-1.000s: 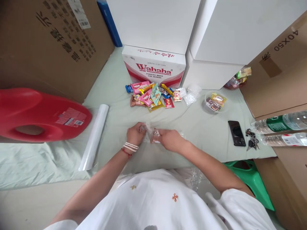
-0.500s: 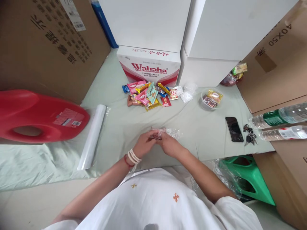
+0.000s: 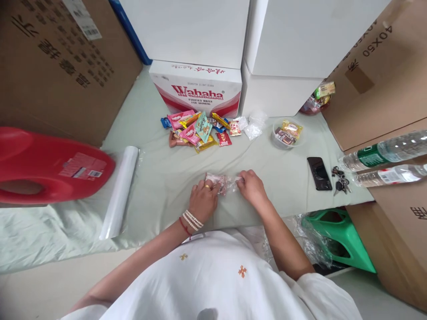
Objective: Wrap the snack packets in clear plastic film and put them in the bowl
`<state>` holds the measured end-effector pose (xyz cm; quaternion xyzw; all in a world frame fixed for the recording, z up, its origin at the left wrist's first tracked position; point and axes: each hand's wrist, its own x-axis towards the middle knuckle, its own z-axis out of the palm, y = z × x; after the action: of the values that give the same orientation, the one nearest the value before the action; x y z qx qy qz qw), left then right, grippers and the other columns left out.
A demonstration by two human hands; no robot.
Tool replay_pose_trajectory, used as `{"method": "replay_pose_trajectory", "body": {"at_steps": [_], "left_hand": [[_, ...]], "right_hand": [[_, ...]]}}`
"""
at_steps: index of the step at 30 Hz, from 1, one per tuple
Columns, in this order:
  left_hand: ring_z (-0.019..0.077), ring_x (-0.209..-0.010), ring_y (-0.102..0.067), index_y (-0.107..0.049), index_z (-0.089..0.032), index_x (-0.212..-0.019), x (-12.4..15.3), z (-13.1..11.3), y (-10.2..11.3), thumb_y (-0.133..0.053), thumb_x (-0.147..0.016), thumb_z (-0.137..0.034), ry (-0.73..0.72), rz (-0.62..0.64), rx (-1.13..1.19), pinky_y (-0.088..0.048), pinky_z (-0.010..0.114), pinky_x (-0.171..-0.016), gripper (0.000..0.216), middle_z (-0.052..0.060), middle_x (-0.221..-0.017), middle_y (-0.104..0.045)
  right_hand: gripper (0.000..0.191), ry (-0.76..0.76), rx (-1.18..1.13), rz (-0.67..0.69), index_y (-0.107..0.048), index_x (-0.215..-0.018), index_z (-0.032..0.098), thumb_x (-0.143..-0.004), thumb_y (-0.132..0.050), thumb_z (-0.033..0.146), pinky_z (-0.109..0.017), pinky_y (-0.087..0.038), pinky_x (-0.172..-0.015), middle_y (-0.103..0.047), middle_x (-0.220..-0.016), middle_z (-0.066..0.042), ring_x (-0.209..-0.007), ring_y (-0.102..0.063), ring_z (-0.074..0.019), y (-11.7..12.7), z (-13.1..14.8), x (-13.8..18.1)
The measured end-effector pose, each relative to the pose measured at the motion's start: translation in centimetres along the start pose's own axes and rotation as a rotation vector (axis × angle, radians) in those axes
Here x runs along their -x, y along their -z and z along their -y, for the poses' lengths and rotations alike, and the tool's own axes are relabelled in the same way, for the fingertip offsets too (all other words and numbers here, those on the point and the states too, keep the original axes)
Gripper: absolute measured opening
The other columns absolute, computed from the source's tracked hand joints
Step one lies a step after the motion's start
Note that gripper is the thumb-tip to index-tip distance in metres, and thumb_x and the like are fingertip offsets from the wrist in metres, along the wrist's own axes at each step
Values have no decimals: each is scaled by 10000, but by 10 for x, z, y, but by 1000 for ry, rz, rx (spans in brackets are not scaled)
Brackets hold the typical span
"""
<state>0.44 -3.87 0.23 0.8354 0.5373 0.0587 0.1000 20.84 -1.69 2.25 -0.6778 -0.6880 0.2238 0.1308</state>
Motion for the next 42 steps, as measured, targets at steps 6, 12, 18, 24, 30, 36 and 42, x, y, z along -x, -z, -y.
{"method": "replay_pose_trajectory", "body": {"at_steps": [6, 12, 18, 24, 30, 36, 42], "left_hand": [[368, -1215, -583, -680, -65, -1274, 3, 4, -4, -483, -919, -128, -26, -74, 47, -410, 516, -998, 411, 237, -1216, -682], [302, -1073, -678, -756, -143, -1018, 33, 49, -3, -502, -744, -187, 43, -132, 666, -535, 447, -966, 377, 132, -1091, -756], [261, -985, -742, -755, -171, -1036, 60, 69, -20, -529, -732, -268, 396, -158, 1112, -582, 414, -944, 391, 78, -1036, -797], [209, -977, -725, -749, -207, -937, 63, 65, -9, -542, -847, -300, 377, -293, 913, -584, 351, -905, 244, 65, -1038, -773], [313, -1210, -634, -726, -191, -1008, 84, 112, 20, -607, -837, -247, 347, -617, 273, -463, 529, -1118, 215, 109, -1092, -725], [456, -1302, -532, -628, -214, -1339, 116, 174, 53, -529, -861, -361, 884, -681, -67, -429, 739, -1022, 510, 174, -1378, -618], [345, -800, -648, -646, -280, -773, 122, 184, 62, -492, -834, -447, 1119, -40, 81, -542, 562, -734, 235, 63, -803, -690]], "right_hand": [[212, 170, -1, 155, -685, -1047, 189, -969, -491, 159, -279, -425, -787, -675, -1007, -78, -912, -614, -196, -17, 74, -29], [275, 354, -35, 176, -694, -1113, 171, -1060, -461, 307, -362, -438, -971, -666, -1093, -104, -1045, -591, -224, -43, 91, -24], [511, 429, 115, 48, -655, -1283, 199, -939, -646, 578, -486, -430, -1059, -600, -1272, -128, -1148, -494, -309, -60, 82, 1], [412, 359, 170, 22, -629, -1353, 264, -950, -686, 329, -451, -485, -993, -590, -1283, -106, -1129, -481, -290, -65, 64, 3], [467, 335, 160, 62, -602, -1428, 275, -977, -550, 166, -460, -495, -983, -619, -1273, -129, -1098, -517, -301, -56, 60, 2], [267, 69, -192, -332, -680, -1170, 258, -962, -516, 221, -385, -537, -940, -690, -1113, -76, -1041, -630, -231, 24, -7, -13], [250, -334, -517, -802, -637, -1065, 167, -852, -509, 153, -279, -518, -681, -674, -899, -40, -717, -635, -144, 139, -149, -94]]}}
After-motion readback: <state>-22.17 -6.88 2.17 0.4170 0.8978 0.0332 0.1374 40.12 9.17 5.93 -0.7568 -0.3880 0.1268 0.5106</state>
